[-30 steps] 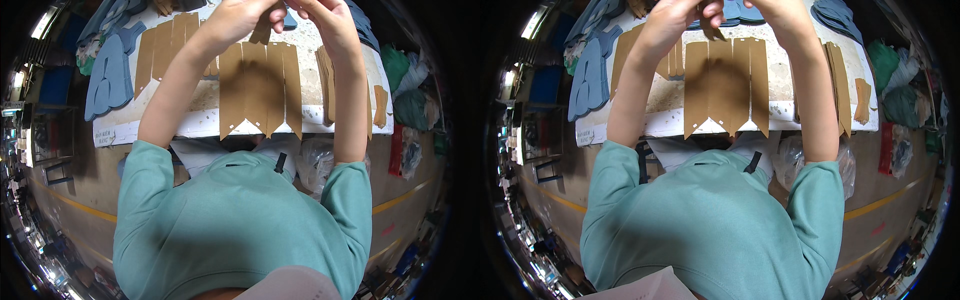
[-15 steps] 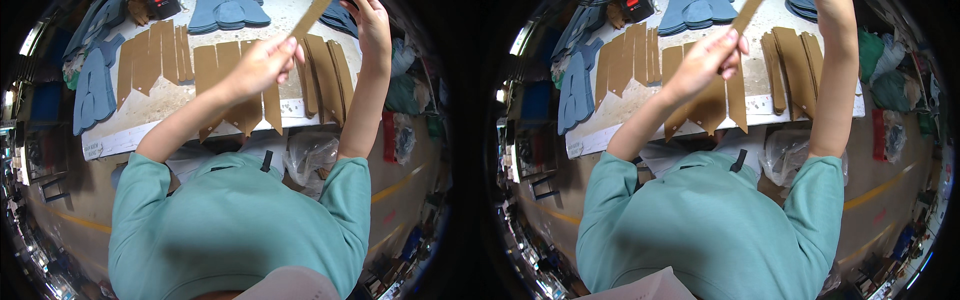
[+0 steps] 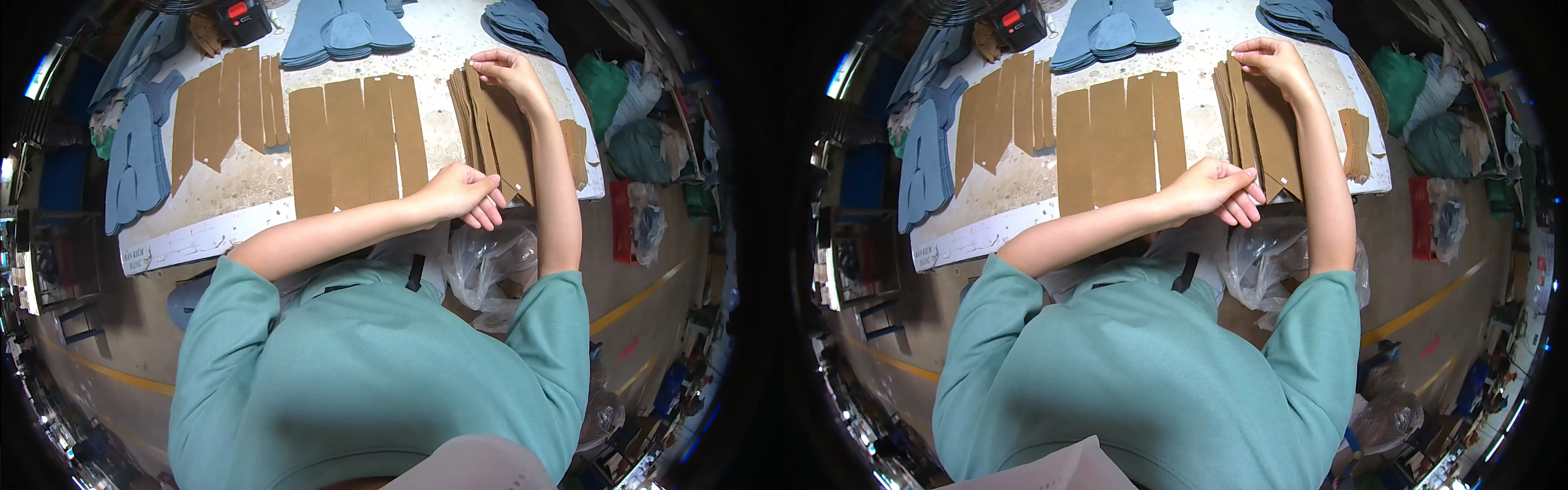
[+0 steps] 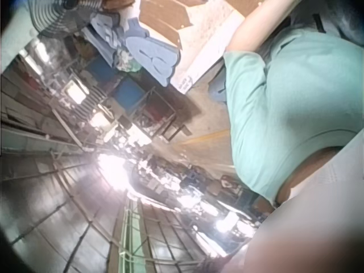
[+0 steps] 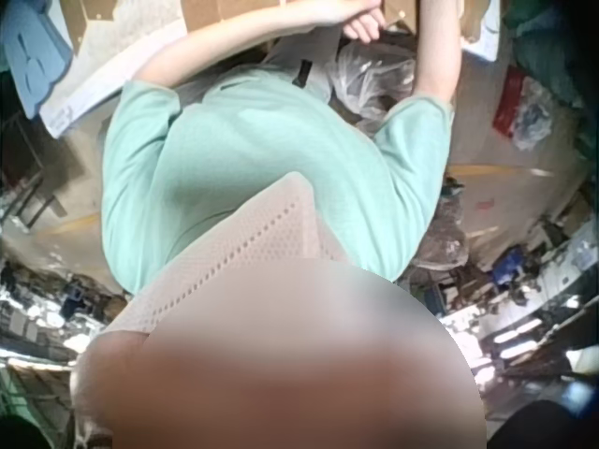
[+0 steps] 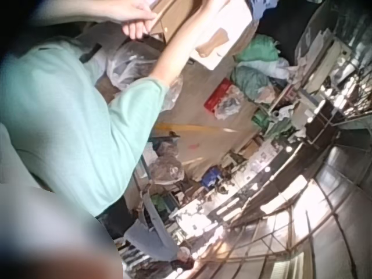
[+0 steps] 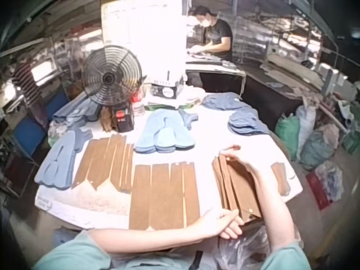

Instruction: The person repeatedly picks up brown cardboard pieces from a table, aligns them, and places them into a growing stack. The person handles the pieces one at a time, occasionally adjusting their orientation before stacking.

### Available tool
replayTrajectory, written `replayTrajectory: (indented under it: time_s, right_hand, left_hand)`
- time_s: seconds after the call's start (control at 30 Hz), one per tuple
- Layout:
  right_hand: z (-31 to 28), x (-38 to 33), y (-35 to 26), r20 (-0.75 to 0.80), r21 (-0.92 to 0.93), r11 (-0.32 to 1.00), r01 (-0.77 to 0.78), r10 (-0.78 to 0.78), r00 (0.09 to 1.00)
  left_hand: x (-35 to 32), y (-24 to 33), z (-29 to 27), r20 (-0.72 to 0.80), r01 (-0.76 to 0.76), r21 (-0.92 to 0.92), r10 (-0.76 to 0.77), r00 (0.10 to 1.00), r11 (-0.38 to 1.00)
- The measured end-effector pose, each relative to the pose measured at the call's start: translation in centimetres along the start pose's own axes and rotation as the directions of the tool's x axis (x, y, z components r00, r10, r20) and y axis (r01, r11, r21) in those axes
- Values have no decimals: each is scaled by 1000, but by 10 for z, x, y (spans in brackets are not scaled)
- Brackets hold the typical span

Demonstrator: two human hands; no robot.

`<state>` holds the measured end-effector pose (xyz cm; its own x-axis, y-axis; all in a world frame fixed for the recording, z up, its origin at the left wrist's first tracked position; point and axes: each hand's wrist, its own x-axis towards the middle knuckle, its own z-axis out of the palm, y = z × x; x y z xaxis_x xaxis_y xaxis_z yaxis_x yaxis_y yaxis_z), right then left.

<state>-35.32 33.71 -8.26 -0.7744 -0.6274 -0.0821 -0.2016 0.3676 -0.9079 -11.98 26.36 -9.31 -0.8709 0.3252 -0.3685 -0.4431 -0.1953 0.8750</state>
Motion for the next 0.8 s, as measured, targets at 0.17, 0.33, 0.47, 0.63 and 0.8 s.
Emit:
replayTrajectory:
  time_s: [0.17,0.33,0.47,0.63,0.8]
  right_hand:
    - [8,3,8,5,27,1000,16,-16,1000]
    - [13,3,15,-15,-34,999,41,-41,999]
    - [19,3,13,-50,-163,983,78,-87,995]
    - [27,-1,5,-159,-306,944,126,-182,970]
    - [33,-41,-30,-245,-417,885,209,-331,911]
  left_hand:
    - [4,-10,-4,-63,60,3,-60,996,998]
    - [6,-20,-7,-31,19,-43,-20,999,999]
    - [10,-24,-5,-20,15,-36,-16,1000,999]
    - [3,-17,-2,29,85,50,-86,996,995]
    - [-44,2,-11,155,-69,256,30,987,964]
